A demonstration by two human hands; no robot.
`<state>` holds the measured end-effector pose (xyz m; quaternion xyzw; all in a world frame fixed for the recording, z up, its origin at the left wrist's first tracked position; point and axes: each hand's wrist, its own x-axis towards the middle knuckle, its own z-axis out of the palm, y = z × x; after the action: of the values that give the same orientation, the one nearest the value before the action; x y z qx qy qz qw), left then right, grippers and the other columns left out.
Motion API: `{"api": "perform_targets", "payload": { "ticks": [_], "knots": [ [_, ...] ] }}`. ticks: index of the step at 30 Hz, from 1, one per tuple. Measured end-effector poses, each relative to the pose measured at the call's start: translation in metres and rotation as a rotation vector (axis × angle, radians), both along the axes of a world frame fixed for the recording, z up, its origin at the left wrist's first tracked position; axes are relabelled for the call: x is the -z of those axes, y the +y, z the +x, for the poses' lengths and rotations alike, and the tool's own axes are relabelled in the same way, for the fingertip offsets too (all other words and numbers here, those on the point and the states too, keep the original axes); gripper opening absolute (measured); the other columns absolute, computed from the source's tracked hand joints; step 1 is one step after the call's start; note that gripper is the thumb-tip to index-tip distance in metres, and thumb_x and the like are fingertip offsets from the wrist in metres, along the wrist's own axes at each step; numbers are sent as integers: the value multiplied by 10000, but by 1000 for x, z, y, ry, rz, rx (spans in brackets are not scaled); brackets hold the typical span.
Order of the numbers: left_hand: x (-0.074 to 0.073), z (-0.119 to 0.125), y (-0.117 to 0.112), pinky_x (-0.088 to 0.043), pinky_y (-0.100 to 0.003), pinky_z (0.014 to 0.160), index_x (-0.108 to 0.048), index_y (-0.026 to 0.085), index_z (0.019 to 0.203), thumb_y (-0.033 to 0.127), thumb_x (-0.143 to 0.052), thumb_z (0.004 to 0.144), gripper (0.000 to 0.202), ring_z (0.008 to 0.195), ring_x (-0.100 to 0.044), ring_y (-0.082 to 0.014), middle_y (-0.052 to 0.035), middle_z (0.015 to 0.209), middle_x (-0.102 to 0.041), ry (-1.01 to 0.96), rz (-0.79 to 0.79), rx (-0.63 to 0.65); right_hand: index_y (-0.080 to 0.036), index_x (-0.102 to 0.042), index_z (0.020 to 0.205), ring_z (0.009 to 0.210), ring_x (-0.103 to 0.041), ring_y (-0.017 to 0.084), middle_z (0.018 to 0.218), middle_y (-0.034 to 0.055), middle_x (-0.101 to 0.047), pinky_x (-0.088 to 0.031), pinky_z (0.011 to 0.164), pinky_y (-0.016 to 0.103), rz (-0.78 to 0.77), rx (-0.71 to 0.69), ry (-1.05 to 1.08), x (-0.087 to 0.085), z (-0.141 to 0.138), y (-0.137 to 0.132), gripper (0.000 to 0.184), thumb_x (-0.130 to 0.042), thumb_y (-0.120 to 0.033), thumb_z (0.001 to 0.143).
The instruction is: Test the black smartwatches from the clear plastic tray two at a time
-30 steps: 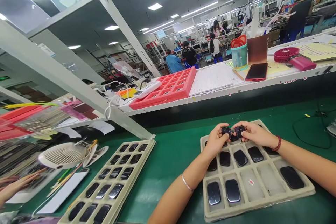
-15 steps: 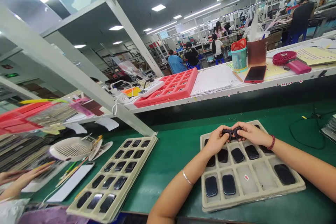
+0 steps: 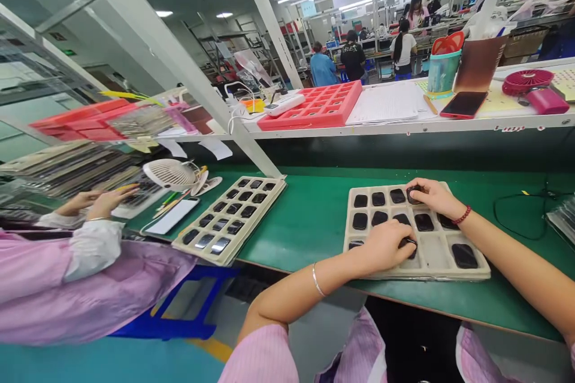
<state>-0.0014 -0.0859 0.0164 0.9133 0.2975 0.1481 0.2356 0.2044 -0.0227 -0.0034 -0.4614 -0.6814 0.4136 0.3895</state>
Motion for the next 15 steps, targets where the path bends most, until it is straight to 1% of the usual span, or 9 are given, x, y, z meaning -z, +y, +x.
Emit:
{"api": "perform_targets", "payload": {
  "ticks": [1,3,6,7,9,11,13,14,15],
  "knots": [
    [1,0,-4,-458,-301,784,-652,195,897,214,-529,814,150,861,-578,-189,-37,875,-653,30,39,12,-173,-564,921,685,-530,145,804,23,-595,-437,634,278,13,12,-2,-2,1,-7,177,-540,-296,796],
    [2,-4,-7,-456,-331,844,-647,198,969,245,-524,832,190,953,-553,-209,-64,994,-626,37,102,22,-180,-559,890,698,-532,155,795,22,-595,-429,636,281,36,30,-34,-6,3,-26,148,-565,-277,779],
    [2,-22,-5,-414,-401,957,-588,219,1143,262,-555,819,329,1115,-490,-249,-92,1207,-544,-52,100,-42,-196,-571,868,636,-529,160,731,15,-593,-424,595,285,38,-13,-248,-8,1,-65,97,-534,-256,801],
    [3,-32,-2,-383,-424,997,-568,227,1183,252,-573,804,380,1165,-462,-263,-96,1258,-517,-105,66,-84,-203,-574,853,610,-525,160,703,12,-589,-422,582,288,45,-39,-348,-9,0,-78,84,-513,-246,814],
    [8,-55,6,-298,-451,1070,-537,235,1236,218,-612,764,478,1259,-388,-287,-103,1344,-459,-245,-35,-211,-215,-572,832,670,-553,180,761,34,-611,-442,618,309,129,-56,-500,-9,0,-99,89,-485,-233,833],
    [18,-78,15,-196,-462,1122,-527,214,1251,200,-676,695,575,1328,-299,-309,-111,1392,-418,-416,-139,-408,-230,-571,847,813,-577,221,892,67,-629,-465,701,350,237,-28,-602,-9,6,-113,91,-483,-252,844],
    [28,-96,22,-146,-468,1137,-565,194,1204,205,-718,645,580,1341,-281,-323,-112,1377,-444,-535,-275,-580,-254,-572,824,891,-579,257,954,85,-629,-476,736,395,310,35,-697,-6,19,-120,108,-480,-299,859],
    [32,-102,23,-152,-465,1137,-597,193,1159,214,-714,650,523,1327,-313,-321,-108,1342,-488,-558,-357,-601,-267,-577,795,925,-578,276,978,95,-631,-477,749,420,344,73,-746,-3,28,-122,127,-485,-323,862],
    [34,-106,23,-173,-459,1133,-623,198,1118,225,-684,681,443,1307,-355,-308,-96,1303,-530,-561,-421,-573,-282,-587,764,972,-570,299,1009,109,-633,-472,770,446,387,109,-790,1,37,-124,140,-501,-344,857]
  ]
}}
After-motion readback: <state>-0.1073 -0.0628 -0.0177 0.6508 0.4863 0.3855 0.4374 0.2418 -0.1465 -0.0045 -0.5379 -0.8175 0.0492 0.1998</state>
